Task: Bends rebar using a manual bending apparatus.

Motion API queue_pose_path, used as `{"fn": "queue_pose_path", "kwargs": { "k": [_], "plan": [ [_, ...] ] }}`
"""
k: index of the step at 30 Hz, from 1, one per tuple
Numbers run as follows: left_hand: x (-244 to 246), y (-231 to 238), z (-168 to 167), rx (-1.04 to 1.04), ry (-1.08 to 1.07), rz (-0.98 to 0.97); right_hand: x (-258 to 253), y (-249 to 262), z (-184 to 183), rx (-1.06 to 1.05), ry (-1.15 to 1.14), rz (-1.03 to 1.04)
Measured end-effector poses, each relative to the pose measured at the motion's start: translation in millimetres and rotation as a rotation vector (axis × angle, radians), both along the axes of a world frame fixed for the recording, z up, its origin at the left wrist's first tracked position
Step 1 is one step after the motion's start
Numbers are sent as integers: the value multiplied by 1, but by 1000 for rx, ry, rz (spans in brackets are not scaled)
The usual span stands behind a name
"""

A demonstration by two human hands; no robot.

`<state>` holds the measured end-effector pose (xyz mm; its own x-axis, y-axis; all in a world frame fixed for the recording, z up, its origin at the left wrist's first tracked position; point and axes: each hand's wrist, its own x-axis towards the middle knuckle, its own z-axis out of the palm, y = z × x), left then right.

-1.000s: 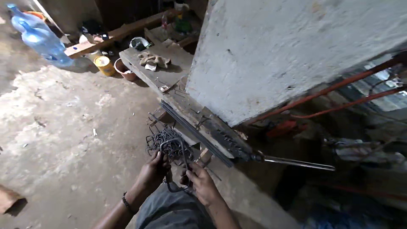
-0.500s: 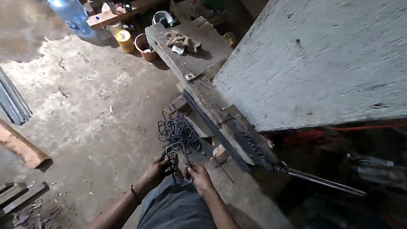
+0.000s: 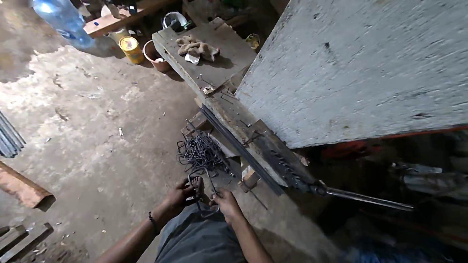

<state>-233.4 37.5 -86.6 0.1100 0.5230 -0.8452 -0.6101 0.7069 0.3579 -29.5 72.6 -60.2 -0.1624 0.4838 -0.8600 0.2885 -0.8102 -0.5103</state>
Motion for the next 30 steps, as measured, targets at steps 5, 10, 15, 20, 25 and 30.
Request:
{"fn": "queue_pose_path", "kwargs": {
  "k": [5,10,15,20,25,30],
  "plan": [
    [16,7,-36,-177,-19,157,-5,8,-27,-7,-140,67],
    [35,39,-83,-106,76,21,10,22,-9,460,-662,390],
    [21,9,-112,-195,165,-121,53,-22,18,764,-908,375],
    [-10,-39,-140,-295,282,-145,118,-35,-7,736,-1121,522],
    [12,-31,-75,-65,332,-396,138,-18,-23,539,-939,692],
    [95,1,136,973,-232,-643,140,-3,-22,624,-796,627]
  ]
}}
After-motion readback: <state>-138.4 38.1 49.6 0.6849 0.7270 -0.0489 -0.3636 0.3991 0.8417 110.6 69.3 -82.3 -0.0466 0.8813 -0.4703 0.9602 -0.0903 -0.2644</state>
